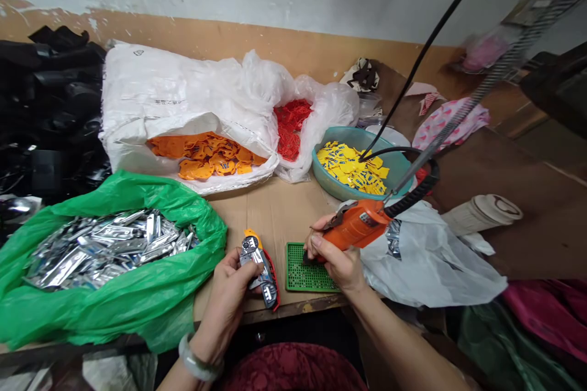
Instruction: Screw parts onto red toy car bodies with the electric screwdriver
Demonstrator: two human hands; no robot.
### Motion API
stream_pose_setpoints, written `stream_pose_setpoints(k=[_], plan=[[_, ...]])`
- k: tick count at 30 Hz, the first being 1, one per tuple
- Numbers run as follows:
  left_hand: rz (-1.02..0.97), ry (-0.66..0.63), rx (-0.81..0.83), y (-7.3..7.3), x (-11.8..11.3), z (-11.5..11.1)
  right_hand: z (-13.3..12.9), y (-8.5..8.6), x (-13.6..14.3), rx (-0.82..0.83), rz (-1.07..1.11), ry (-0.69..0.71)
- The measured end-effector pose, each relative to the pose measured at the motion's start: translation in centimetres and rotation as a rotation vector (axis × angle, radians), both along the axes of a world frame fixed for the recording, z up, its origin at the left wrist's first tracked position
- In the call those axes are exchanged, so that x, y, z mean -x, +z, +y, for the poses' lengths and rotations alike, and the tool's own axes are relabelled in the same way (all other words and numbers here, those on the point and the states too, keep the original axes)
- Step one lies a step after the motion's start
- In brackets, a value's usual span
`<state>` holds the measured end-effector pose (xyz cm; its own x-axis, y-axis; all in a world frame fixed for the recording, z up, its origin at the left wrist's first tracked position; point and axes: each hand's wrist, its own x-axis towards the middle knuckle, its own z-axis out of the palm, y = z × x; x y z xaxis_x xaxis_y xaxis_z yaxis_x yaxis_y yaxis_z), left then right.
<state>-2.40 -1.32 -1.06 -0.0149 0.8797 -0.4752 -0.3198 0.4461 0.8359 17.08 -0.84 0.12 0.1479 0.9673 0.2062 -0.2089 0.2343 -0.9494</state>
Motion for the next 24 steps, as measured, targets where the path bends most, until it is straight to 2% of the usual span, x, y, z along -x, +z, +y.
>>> stream_pose_setpoints(k=[10, 21, 24], plan=[[-0.024, 0.027, 0.045, 0.81, -0.12, -0.31, 0.17, -0.43, 0.54, -0.008, 0.015, 0.031], [-0.068, 0.023, 0.024, 0.37, -0.13, -0.27, 0.16, -0.83, 0.6, 0.029, -0.035, 0.032], [-0.107, 0.016, 0.001, 0.4, -0.13, -0.23, 0.32, -0.26, 0.5, 0.019, -0.003, 0.046]])
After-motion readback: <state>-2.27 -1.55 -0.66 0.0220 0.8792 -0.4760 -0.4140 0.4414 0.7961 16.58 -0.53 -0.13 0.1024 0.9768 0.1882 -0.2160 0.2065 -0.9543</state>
